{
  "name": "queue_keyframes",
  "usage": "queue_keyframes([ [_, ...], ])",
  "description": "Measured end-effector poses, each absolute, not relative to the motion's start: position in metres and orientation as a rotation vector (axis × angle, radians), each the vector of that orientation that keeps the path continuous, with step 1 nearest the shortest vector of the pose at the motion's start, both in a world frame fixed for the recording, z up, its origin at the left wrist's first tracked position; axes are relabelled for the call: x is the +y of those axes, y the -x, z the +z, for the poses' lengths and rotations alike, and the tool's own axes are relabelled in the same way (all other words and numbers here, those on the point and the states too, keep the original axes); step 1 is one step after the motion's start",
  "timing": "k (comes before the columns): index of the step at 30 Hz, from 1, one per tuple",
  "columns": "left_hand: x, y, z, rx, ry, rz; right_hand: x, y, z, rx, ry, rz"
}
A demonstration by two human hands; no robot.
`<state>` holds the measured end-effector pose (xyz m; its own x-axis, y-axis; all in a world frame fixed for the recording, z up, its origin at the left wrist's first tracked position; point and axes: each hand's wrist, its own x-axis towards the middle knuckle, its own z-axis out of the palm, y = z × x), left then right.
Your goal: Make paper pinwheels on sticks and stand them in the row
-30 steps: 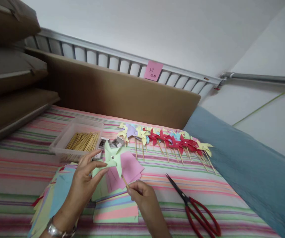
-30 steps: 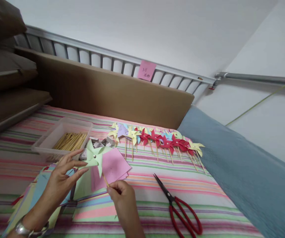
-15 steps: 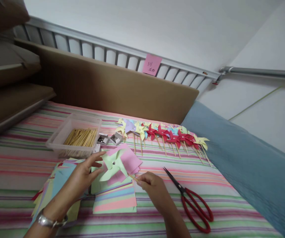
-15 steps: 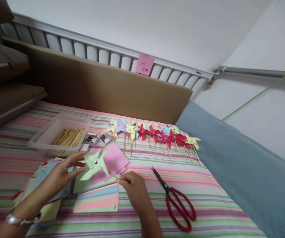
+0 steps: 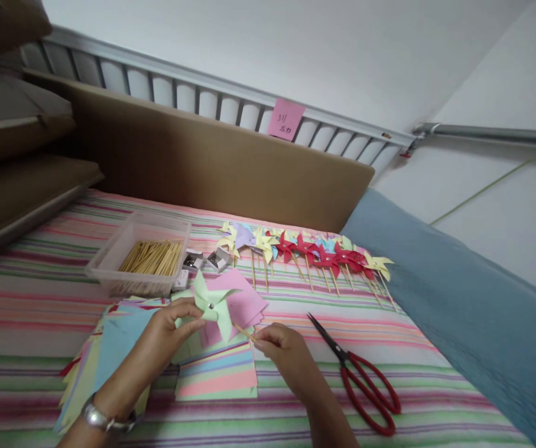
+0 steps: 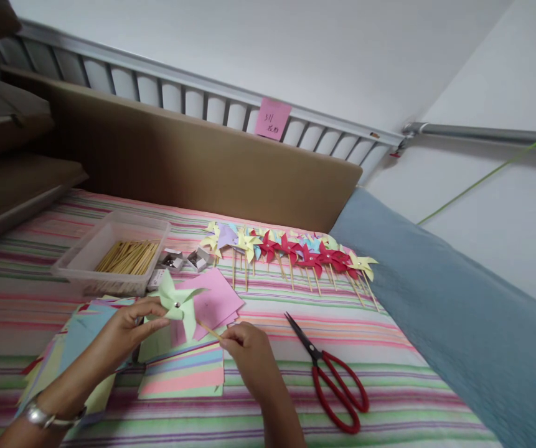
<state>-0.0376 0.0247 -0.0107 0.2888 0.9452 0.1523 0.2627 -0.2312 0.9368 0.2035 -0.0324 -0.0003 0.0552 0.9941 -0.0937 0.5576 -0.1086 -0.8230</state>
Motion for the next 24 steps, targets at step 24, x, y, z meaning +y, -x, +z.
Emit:
queue_keyframes([
  [24, 0.025, 0.052, -0.007, 1.123, -1.904, 0.706, -0.035, -0.205, 0.004, -1.712, 1.718, 0.967],
])
